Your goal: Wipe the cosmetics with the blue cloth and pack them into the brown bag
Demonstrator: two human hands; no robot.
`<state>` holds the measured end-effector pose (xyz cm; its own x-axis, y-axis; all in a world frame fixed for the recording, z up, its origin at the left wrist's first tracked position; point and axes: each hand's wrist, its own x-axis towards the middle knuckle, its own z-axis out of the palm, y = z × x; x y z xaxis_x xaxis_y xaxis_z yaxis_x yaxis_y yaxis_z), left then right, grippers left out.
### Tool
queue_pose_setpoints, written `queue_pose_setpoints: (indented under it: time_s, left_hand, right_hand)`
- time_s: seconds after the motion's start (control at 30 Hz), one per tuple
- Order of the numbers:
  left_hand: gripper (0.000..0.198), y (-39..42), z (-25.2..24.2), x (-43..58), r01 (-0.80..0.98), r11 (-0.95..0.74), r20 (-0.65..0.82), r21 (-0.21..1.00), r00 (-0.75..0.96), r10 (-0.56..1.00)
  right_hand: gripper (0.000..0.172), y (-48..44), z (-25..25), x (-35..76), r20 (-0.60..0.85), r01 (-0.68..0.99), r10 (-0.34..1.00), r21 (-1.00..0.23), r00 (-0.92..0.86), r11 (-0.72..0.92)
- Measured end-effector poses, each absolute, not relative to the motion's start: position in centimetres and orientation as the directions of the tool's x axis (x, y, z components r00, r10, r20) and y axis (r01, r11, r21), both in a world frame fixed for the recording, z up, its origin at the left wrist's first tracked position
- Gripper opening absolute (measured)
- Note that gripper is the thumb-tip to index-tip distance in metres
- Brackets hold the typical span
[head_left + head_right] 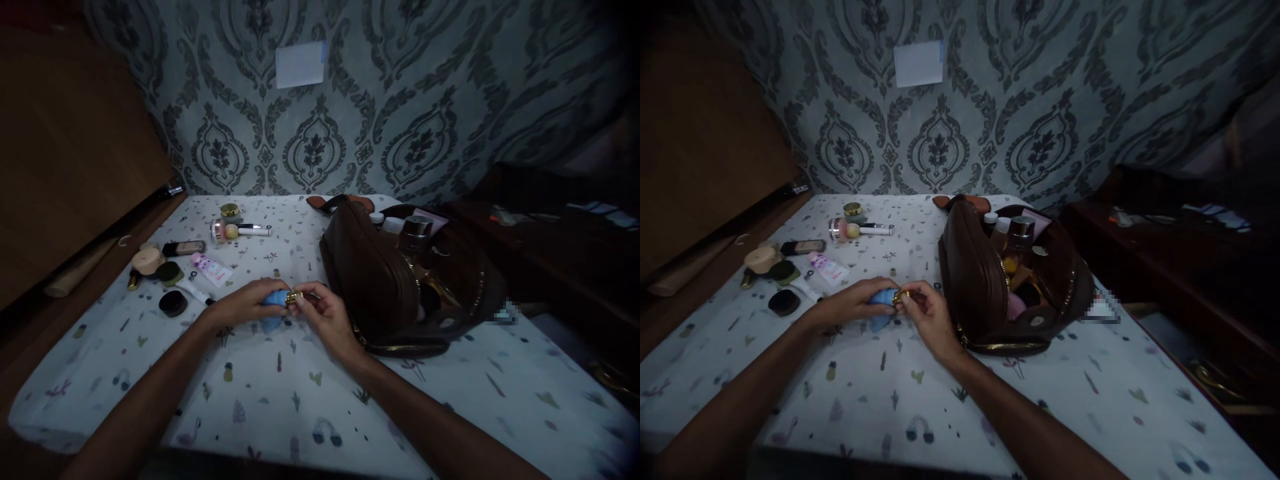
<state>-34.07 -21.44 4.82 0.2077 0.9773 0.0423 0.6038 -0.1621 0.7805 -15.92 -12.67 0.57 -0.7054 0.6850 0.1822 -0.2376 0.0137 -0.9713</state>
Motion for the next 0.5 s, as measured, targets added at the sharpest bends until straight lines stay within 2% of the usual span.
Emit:
queue_pose_setpoints:
  time_s: [0.2, 0.37, 0.5]
  left_hand:
    - [0.022, -21.6, 5.0, -32.9, 0.762, -0.203, 0.099, 0.615, 0.181, 0.979]
    - [0.025, -21.5, 4.4, -32.2, 0.875, -0.139, 0.137, 0.465, 0.085, 0.987]
    - [0.028, -21.2, 3.7, -31.8, 0.937, -0.078, 0.152, 0.339, 0.027, 0.988]
  right_hand:
    - [0.03, -12.4, 0.4, -16.0, 0.173, -0.239, 0.698, -0.971, -0.695, 0.003]
    - [0.032, -12.0, 0.4, -16.1, 0.156, -0.208, 0.723, -0.978, -0.673, 0.017]
    - [0.036, -12.0, 0.1, -16.4, 0.12, -0.223, 0.728, -0.974, -0.675, -0.047]
